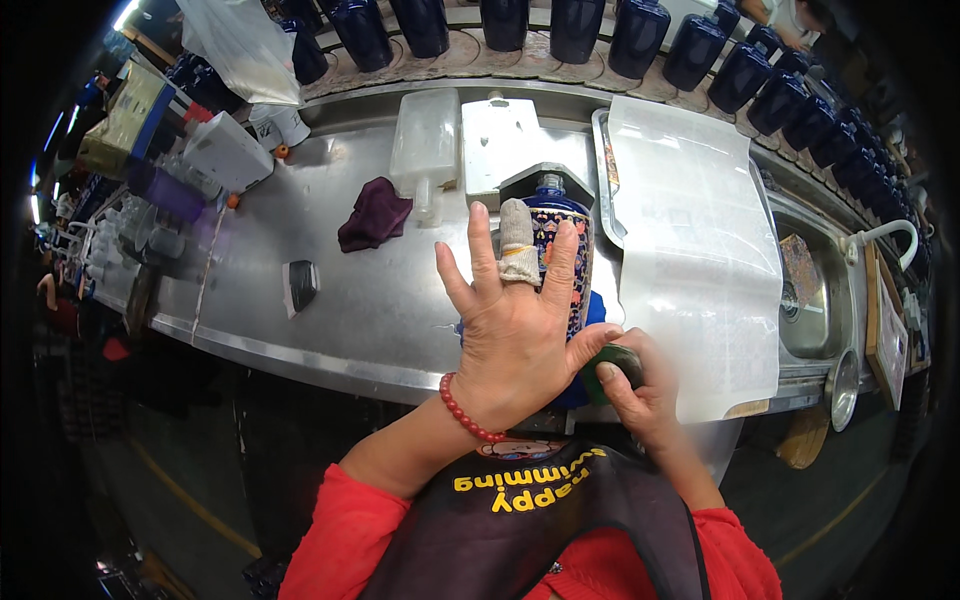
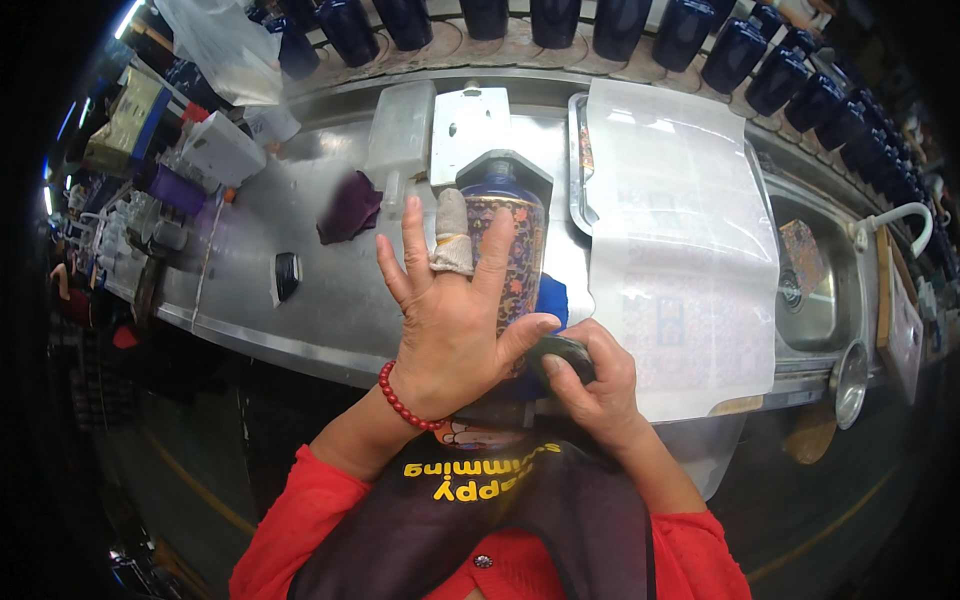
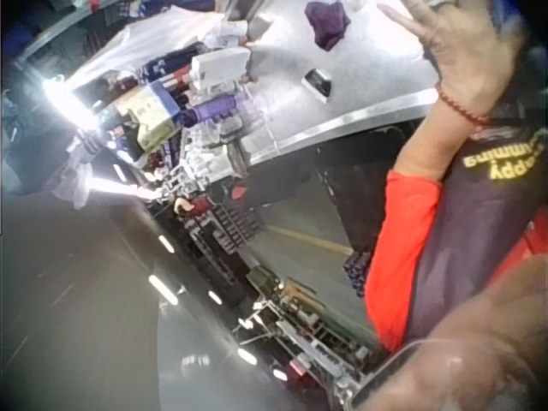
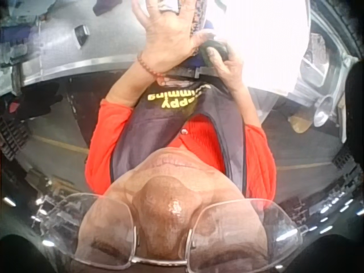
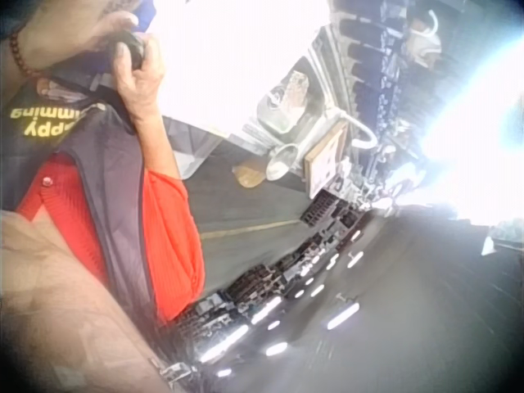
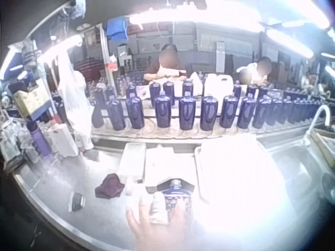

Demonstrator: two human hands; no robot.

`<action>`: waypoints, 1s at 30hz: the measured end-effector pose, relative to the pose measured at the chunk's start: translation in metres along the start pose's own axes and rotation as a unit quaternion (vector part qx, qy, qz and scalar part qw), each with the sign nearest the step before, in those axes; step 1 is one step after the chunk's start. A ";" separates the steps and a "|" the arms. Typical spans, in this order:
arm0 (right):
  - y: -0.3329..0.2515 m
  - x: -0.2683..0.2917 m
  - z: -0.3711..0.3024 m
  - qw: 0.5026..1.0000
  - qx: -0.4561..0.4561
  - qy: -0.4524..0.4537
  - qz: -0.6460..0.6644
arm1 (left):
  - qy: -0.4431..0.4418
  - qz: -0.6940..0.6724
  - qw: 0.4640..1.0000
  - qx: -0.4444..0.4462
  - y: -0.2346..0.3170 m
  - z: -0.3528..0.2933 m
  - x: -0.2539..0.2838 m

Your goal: The person applies a decorative sticker to a blue cylindrical container, smoothing it with a green tool and adjusting placement by hand. The person rotates the container to align the sticker and continues smoothing the surface.

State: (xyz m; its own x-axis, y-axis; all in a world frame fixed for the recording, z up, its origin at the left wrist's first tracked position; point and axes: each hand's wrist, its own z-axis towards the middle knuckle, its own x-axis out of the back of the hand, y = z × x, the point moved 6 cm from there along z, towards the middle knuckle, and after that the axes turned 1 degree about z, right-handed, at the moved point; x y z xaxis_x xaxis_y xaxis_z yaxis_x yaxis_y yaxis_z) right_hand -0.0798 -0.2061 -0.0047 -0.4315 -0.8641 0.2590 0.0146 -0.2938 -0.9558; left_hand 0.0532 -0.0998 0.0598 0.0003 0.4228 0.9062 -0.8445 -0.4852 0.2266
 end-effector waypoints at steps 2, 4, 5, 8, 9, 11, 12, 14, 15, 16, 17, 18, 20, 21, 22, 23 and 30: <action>0.000 0.000 0.000 1.000 -0.006 0.000 -0.002 | 0.007 0.000 1.000 0.001 -0.002 -0.001 0.001; -0.001 0.001 0.000 1.000 0.001 0.001 -0.010 | 0.012 0.001 1.000 0.003 -0.004 -0.001 0.001; -0.001 0.002 -0.001 1.000 0.004 0.006 -0.021 | 0.014 0.003 1.000 0.004 -0.005 -0.001 0.001; -0.001 0.002 0.000 1.000 0.003 0.006 -0.021 | 0.038 0.002 0.999 0.002 -0.005 0.002 0.003; -0.001 0.001 0.000 1.000 0.001 0.003 -0.013 | 0.027 0.004 1.000 0.001 -0.005 0.004 0.001; -0.001 0.001 0.001 1.000 0.000 0.005 -0.017 | 0.013 0.012 1.000 -0.003 -0.003 0.007 -0.001; -0.001 0.001 0.001 1.000 0.000 0.001 -0.015 | 0.011 0.012 1.000 0.002 -0.005 0.008 -0.001; -0.002 0.002 0.001 1.000 0.005 0.006 -0.029 | 0.019 0.021 1.000 0.003 -0.006 0.010 0.000; -0.001 0.001 0.001 1.000 -0.002 0.003 -0.018 | 0.011 0.021 1.000 0.005 -0.007 0.010 -0.001; -0.001 0.001 0.001 1.000 -0.005 0.003 -0.014 | 0.003 0.021 1.000 0.008 -0.008 0.009 -0.001; -0.001 0.001 0.001 1.000 -0.007 0.004 -0.017 | -0.005 0.021 1.000 0.011 -0.009 0.009 -0.002; 0.000 0.001 0.001 1.000 -0.009 0.003 -0.008 | 0.011 0.015 1.000 0.011 -0.010 0.010 -0.001; 0.000 0.002 0.001 1.000 -0.010 0.008 -0.015 | 0.034 -0.003 0.999 0.014 -0.013 0.011 0.000; 0.000 0.002 0.001 1.000 -0.018 0.011 -0.005 | 0.040 0.008 0.999 0.005 -0.012 0.011 0.001; 0.001 0.002 0.001 1.000 -0.024 0.017 -0.004 | 0.037 0.012 0.999 0.000 -0.012 0.010 0.000; 0.002 0.003 0.001 0.999 -0.030 0.023 -0.003 | 0.034 0.017 0.999 -0.005 -0.012 0.010 0.000; -0.002 0.001 0.001 1.000 -0.002 0.008 -0.011 | 0.018 -0.011 1.000 0.017 -0.018 0.008 0.001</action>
State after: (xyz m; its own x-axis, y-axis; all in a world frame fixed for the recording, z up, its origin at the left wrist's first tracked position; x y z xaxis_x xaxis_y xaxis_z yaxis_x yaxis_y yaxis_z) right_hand -0.0791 -0.2070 -0.0018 -0.4460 -0.8511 0.2769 0.0024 -0.3105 -0.9506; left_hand 0.0728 -0.0964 0.0596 -0.0016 0.4602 0.8878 -0.8261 -0.5010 0.2581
